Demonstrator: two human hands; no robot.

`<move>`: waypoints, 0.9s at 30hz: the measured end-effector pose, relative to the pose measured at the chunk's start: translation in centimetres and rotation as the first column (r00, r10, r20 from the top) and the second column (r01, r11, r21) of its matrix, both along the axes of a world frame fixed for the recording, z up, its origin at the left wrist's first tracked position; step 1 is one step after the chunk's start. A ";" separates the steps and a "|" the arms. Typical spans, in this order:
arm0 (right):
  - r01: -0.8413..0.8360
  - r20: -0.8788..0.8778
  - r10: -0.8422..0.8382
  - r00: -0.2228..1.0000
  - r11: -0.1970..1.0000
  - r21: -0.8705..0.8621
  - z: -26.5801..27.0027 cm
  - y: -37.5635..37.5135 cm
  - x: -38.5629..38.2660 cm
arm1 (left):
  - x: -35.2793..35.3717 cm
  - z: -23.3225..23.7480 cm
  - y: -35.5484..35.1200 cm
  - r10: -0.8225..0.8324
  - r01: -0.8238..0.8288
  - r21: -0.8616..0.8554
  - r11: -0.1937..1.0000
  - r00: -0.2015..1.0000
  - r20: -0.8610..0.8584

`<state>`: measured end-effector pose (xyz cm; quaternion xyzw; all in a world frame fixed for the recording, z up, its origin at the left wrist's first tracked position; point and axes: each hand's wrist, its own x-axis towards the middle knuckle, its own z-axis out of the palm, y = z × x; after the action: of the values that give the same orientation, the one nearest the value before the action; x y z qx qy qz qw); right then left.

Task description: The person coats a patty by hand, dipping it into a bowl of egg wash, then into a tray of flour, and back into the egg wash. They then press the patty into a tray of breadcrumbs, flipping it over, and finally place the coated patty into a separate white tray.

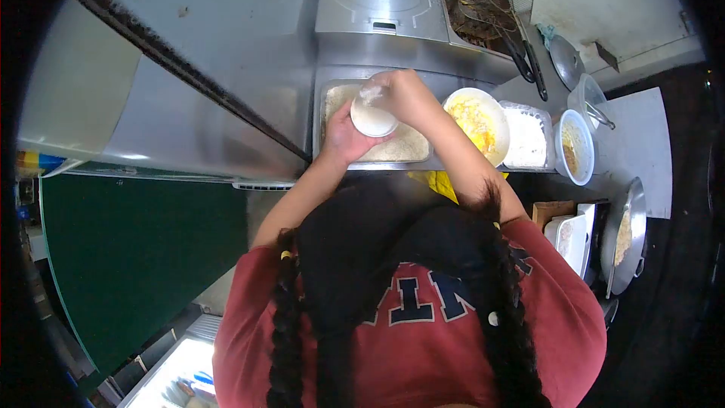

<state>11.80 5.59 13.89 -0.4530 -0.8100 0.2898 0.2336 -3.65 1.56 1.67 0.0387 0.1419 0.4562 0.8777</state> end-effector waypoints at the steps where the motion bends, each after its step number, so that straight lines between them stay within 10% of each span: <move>1: 0.009 0.041 -0.009 0.999 1.000 0.008 -0.1 0.0 0.1 | 0.3 0.3 -0.1 -0.002 0.002 0.000 1.000 1.000 -0.012; 9: 0.206 0.199 -0.203 0.959 0.979 0.005 -5.1 0.7 4.0 | -1.8 2.2 0.4 0.285 -0.288 -0.005 0.958 0.948 -0.144; 12: 0.173 0.524 -0.104 0.845 0.981 -0.085 -9.1 -0.6 4.5 | -1.2 3.1 -0.1 0.278 -0.290 -0.068 0.955 0.950 -0.141; 18: 0.081 0.340 -0.095 0.936 0.995 0.056 -11.9 -2.7 4.4 | -2.3 1.0 0.5 0.197 -0.200 0.037 0.979 0.978 0.073; 20: 0.176 0.203 -0.130 0.971 0.958 -0.228 -10.1 -1.8 4.7 | -2.3 0.2 0.6 0.176 -0.179 0.047 0.983 0.982 0.074; 25: 0.185 0.059 -0.175 0.983 0.934 -0.307 -2.2 -1.2 3.0 | -1.7 -1.1 0.4 0.147 -0.148 0.010 0.989 0.988 0.051; 27: -0.046 -0.178 0.016 0.984 0.985 -0.165 -2.3 -0.5 2.3 | -1.3 -1.2 0.5 0.082 -0.081 -0.024 0.996 0.995 0.051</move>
<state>14.13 5.13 11.54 -0.4311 -0.7658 0.3997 0.2607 -4.96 2.06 0.45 0.0113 0.1258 0.4910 0.8620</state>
